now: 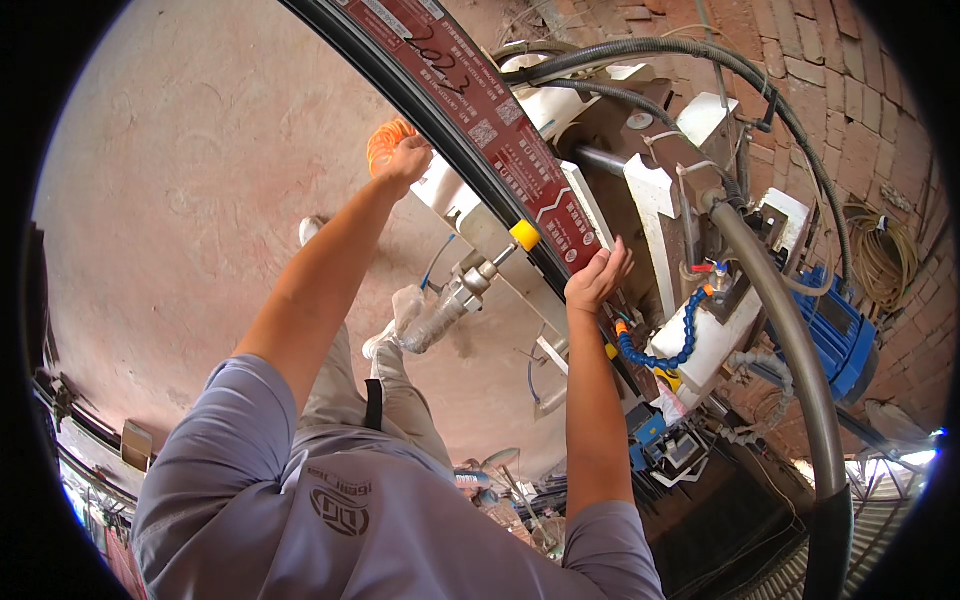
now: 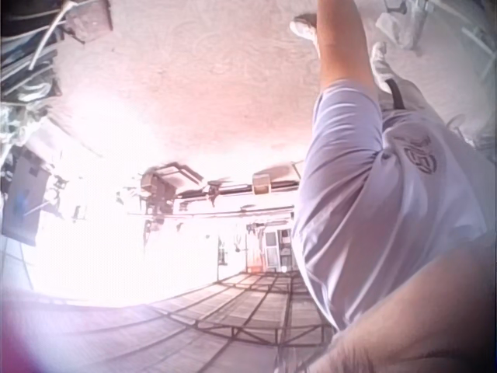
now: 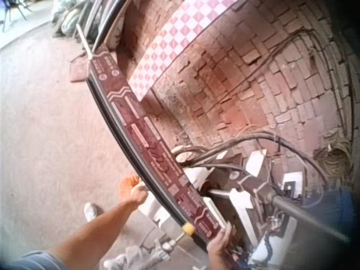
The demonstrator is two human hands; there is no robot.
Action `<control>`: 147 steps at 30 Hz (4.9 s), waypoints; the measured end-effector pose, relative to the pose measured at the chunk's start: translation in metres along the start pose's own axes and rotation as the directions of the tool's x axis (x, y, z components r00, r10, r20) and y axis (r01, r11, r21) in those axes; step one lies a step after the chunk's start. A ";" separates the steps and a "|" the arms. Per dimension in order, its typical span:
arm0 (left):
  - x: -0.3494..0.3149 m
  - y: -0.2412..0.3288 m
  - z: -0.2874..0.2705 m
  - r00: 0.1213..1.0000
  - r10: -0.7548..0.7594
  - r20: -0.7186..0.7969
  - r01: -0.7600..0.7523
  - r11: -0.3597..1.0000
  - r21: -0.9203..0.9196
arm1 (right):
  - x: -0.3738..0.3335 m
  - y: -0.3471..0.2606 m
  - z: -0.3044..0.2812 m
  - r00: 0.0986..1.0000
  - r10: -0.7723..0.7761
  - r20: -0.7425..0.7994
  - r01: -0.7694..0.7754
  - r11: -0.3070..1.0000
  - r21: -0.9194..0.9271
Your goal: The person operates a metal processing machine, guiding a long metal bar through the equipment using two control handles. They repeatedly adjust the bar's position and feed it through the machine while monitoring the process.
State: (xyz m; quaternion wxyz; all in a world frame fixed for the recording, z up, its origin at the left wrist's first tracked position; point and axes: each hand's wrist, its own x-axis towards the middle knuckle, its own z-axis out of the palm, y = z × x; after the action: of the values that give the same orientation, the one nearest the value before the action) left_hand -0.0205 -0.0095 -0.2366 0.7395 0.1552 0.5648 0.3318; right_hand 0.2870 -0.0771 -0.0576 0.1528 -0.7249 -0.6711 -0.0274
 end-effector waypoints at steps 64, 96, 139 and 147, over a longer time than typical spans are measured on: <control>-0.414 0.359 0.225 -0.038 0.823 0.567 -0.915 0.199 -0.350 | 0.039 0.101 -0.353 0.559 0.727 -0.398 0.232 0.324 0.917; -0.417 0.324 0.195 -0.103 0.844 0.527 -0.927 0.110 -0.358 | 0.031 0.093 -0.353 0.584 0.712 -0.391 0.223 0.323 0.920; -0.416 0.325 0.196 -0.129 0.836 0.534 -0.906 0.119 -0.406 | 0.033 0.087 -0.349 0.552 0.742 -0.381 0.193 0.331 0.924; -0.416 0.321 0.198 -0.108 0.851 0.514 -0.885 0.153 -0.440 | 0.046 0.076 -0.344 0.511 0.771 -0.381 0.147 0.359 0.922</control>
State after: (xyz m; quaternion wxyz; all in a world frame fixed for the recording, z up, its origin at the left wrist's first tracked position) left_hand 0.0054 -0.0224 0.3244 0.4787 0.6082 0.0163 0.6330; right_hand 0.4229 -0.1251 0.2671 0.7855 -0.5636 -0.2518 0.0443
